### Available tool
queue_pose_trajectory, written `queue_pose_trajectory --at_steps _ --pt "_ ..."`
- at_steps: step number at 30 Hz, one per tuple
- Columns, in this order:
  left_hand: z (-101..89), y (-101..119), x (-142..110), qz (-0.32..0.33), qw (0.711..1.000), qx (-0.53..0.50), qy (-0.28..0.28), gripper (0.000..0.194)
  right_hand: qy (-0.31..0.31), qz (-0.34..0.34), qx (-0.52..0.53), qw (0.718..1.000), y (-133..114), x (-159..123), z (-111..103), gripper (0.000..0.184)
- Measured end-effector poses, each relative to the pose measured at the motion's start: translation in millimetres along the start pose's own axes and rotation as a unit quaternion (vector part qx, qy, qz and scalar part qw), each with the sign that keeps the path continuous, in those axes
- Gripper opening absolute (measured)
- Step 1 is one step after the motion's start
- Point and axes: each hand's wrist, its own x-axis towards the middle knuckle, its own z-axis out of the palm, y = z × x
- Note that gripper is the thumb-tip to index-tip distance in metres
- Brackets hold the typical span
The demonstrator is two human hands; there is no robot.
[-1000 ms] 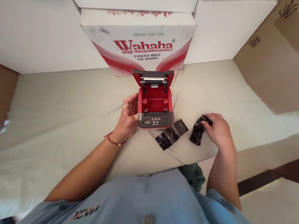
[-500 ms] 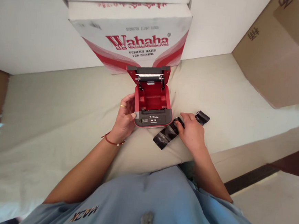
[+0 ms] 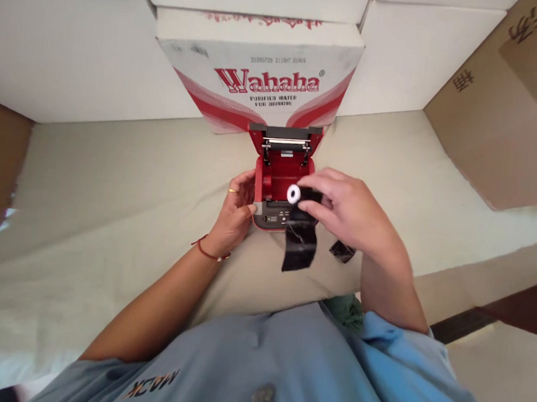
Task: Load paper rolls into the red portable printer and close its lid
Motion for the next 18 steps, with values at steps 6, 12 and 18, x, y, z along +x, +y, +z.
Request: queue_pose_trajectory --at_steps 6,12,18 --pt "1.3 3 -2 -0.007 1.000 0.001 -0.001 0.076 0.002 0.046 -0.173 0.984 -8 58 47 0.031" --pt "2.3 1 -1 -0.006 1.000 -0.002 0.005 0.077 0.003 0.058 -0.210 0.976 -9 71 55 0.027" --pt "2.5 3 -1 -0.007 1.000 0.007 0.008 0.078 -0.008 0.076 -0.193 0.978 -14 69 54 0.032"
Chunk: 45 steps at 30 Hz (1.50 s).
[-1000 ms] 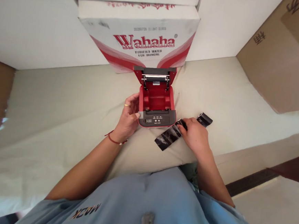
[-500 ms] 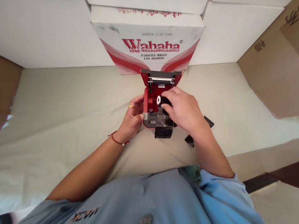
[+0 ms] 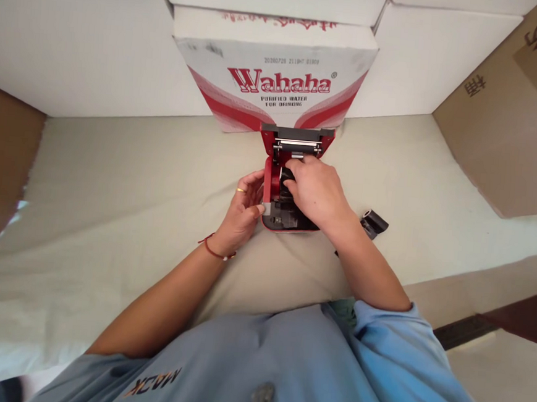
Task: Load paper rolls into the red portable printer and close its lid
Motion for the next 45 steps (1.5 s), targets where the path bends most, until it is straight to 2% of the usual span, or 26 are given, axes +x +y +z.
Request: queue_pose_trajectory --at_steps 7,11,14,19,22,24,25,27,29,31,33,36,38,42,45 --pt "-1.2 0 0 0.000 1.000 -0.010 0.007 0.077 -0.054 0.006 -0.016 0.998 -4 2 6 0.029" --pt "-3.0 -1 0 -0.001 1.000 0.000 -0.001 0.076 -0.058 -0.007 -0.006 0.998 -2 12 8 0.029" --pt "-3.3 -1 0 0.002 1.000 0.004 0.002 0.075 -0.046 -0.026 0.033 0.998 2 7 3 0.031" --pt "-1.0 0 -2 0.018 1.000 0.019 0.001 0.072 0.056 -0.077 0.159 0.983 22 -42 -8 0.031" --pt "3.0 9 -5 0.049 0.995 0.080 0.015 0.067 0.086 -0.114 0.191 0.971 36 -80 0 0.029" --pt "7.1 19 -9 0.099 0.979 0.173 0.045 0.060 0.099 -0.139 0.197 0.965 43 -99 11 0.030" --pt "9.6 25 -12 0.139 0.961 0.232 0.064 0.056 0.108 -0.147 0.197 0.963 45 -107 17 0.031" --pt "15.1 36 -19 0.238 0.906 0.343 0.072 0.053 0.123 -0.153 0.194 0.961 47 -117 26 0.033" --pt "21.3 43 -24 0.308 0.851 0.423 0.046 0.046 0.132 -0.155 0.200 0.958 47 -119 30 0.031" --pt "27.1 46 -28 0.335 0.817 0.469 0.009 0.042 0.141 -0.165 0.230 0.949 49 -115 29 0.027" --pt "31.6 47 -30 0.343 0.804 0.486 -0.007 0.042 0.171 -0.155 0.264 0.936 52 -102 24 0.028" --pt "34.7 46 -30 0.358 0.794 0.491 0.003 0.042 0.250 -0.088 0.286 0.921 60 -68 20 0.042" --pt "35.1 46 -30 0.370 0.787 0.493 0.013 0.040 0.281 -0.061 0.296 0.911 64 -41 21 0.055" --pt "34.9 47 -30 0.378 0.779 0.500 0.021 0.034 0.270 -0.084 0.314 0.906 65 2 18 0.066" --pt "34.2 47 -32 0.373 0.775 0.509 0.021 0.033 0.268 -0.091 0.303 0.910 58 3 11 0.058"
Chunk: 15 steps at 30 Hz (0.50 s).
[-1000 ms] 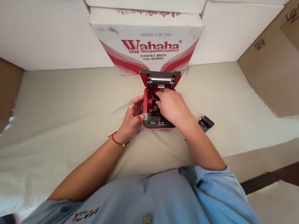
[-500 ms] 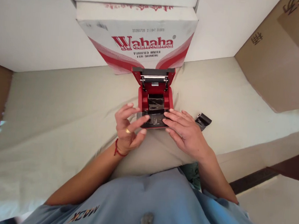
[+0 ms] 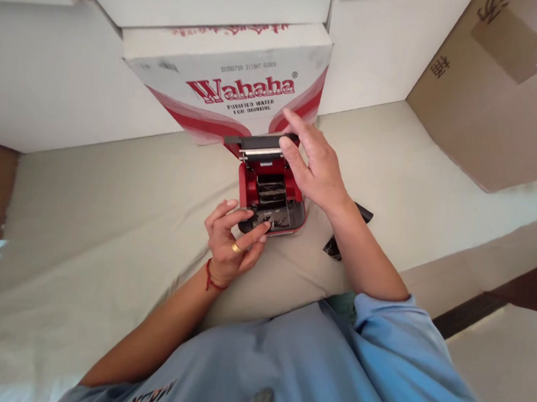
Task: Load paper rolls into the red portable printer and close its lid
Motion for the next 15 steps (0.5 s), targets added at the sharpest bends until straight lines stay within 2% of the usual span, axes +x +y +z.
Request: queue_pose_trajectory --at_steps 3,6,10,12,15 --pt "-0.6 1 -3 -0.007 1.000 0.005 -0.008 0.038 -0.012 -0.007 -0.012 1.000 -16 -20 -6 0.046" --pt "0.5 0 -6 -0.015 1.000 -0.001 -0.008 0.042 -0.066 -0.026 -0.027 0.997 -27 -56 -9 0.036" --pt "1.9 -7 -4 -0.025 0.999 -0.047 0.010 0.046 -0.104 0.010 -0.035 0.994 -30 -90 -3 0.040" --pt "0.2 -14 -1 -0.059 0.994 -0.087 0.008 0.052 -0.098 0.026 -0.034 0.994 -30 -94 0 0.041" --pt "-4.8 -22 4 -0.154 0.976 -0.151 -0.025 0.054 -0.099 0.034 -0.034 0.994 -32 -90 0 0.040"
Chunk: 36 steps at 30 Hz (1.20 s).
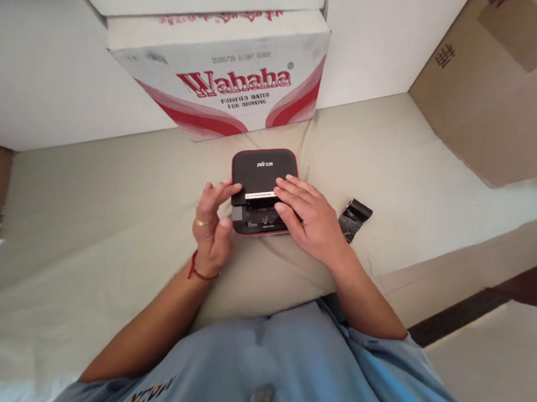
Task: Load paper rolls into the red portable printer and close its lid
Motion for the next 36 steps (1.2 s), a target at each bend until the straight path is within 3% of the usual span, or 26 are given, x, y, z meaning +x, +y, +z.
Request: queue_pose_trajectory --at_steps 2,8,11,14,20,25,32,36 --pt "-3.9 -1 2 -0.046 0.999 -0.023 -0.014 0.051 -0.008 0.008 -0.011 1.000 -2 2 -1 0.039" --pt "-2.4 -1 2 -0.073 0.996 -0.038 -0.018 0.042 -0.006 0.010 -0.029 1.000 -3 2 1 0.039" --pt "0.5 -5 4 -0.121 0.987 -0.105 -0.003 0.043 0.005 0.002 -0.032 0.999 -4 -2 4 0.039" --pt "-1.4 -11 11 -0.165 0.972 -0.167 0.001 0.058 0.006 -0.011 -0.045 0.999 -10 -11 5 0.034" --pt "-12.6 -32 27 -0.229 0.941 -0.227 -0.099 0.107 0.032 -0.116 -0.040 0.992 -24 -36 3 0.028" --pt "-5.2 -38 22 -0.244 0.915 -0.303 -0.107 0.121 0.008 -0.119 -0.032 0.992 -23 -40 2 0.036" --pt "12.8 -37 6 -0.214 0.941 -0.257 -0.055 0.109 -0.006 -0.138 -0.019 0.990 -25 -17 -15 0.020" --pt "16.7 -41 5 -0.204 0.930 -0.293 -0.090 0.105 -0.067 -0.050 -0.020 0.996 -24 21 -27 0.034"
